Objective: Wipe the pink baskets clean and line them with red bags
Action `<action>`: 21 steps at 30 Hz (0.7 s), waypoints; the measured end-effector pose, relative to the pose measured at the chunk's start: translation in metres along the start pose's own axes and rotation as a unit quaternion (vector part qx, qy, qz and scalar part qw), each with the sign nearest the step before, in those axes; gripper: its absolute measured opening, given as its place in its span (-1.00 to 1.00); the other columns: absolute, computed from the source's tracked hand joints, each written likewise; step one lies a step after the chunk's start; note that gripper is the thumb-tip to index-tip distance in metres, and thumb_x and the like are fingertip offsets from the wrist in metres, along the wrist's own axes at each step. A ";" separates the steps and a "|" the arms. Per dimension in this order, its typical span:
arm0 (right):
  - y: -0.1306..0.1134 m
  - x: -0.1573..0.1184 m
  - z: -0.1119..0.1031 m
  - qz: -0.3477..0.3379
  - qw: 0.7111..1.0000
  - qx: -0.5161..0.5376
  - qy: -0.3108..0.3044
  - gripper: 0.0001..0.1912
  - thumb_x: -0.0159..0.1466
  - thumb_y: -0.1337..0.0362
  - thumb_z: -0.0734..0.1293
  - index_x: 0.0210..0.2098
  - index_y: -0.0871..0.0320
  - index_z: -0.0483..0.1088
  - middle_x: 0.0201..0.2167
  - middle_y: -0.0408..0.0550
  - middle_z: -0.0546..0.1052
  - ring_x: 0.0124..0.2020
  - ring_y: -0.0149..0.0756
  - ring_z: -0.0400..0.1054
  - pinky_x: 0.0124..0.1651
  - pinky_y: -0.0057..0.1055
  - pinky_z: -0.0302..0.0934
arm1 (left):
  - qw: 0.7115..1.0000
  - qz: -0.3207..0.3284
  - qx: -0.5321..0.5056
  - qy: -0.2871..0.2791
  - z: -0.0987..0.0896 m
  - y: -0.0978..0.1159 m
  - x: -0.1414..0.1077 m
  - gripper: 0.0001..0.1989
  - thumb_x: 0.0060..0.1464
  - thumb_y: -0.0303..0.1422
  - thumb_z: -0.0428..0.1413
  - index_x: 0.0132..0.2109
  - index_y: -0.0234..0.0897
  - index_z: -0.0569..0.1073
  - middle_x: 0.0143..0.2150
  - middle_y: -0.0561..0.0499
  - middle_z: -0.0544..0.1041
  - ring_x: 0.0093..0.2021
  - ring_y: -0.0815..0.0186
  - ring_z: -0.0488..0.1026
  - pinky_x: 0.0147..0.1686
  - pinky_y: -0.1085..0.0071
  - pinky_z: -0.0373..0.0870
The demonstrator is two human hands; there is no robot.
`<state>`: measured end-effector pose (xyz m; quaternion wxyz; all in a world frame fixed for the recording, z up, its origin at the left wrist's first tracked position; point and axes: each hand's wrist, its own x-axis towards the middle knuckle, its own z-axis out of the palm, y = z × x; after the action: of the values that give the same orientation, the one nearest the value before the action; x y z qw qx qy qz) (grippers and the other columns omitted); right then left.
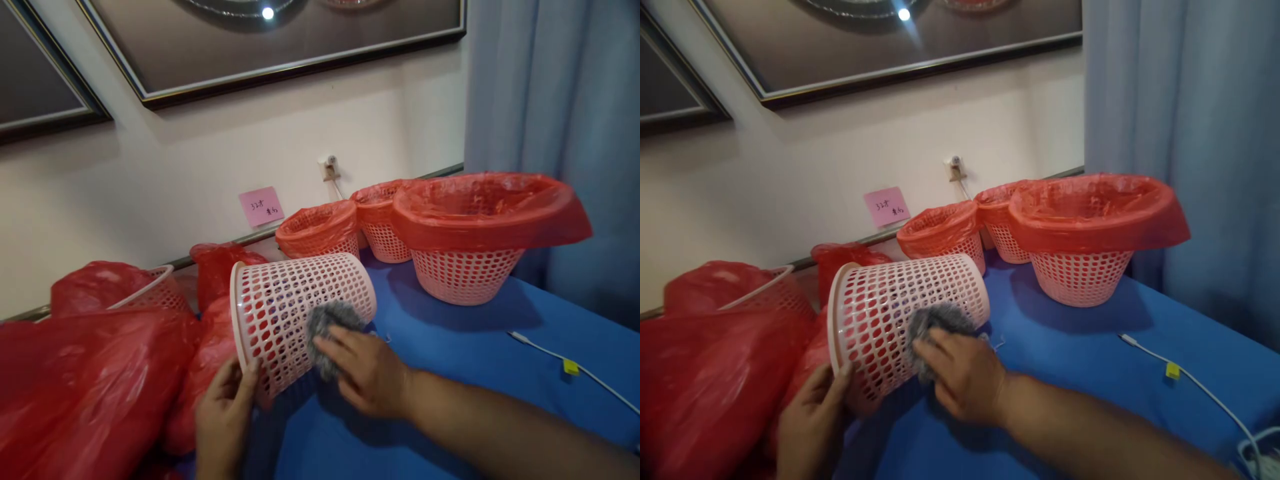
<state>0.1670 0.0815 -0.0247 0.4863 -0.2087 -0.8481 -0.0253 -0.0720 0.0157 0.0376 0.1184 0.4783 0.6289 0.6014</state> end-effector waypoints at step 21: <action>0.040 0.009 -0.028 0.168 0.978 -0.021 0.122 -0.39 0.26 0.40 0.26 0.30 0.08 0.44 0.27 0.12 0.52 0.21 0.01 0.50 0.23 -0.02 0.47 | 0.893 0.330 0.123 -0.278 0.025 0.015 -0.041 -0.77 0.32 -0.34 0.15 0.05 -0.15 0.61 -0.18 -0.06 0.73 -0.25 0.18 0.71 -0.22 0.39 0.68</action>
<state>0.2009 0.1138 -0.0091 0.5790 -0.3538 -0.7344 0.0139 -0.0261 -0.0011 0.0267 0.0235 0.8171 0.4447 0.3660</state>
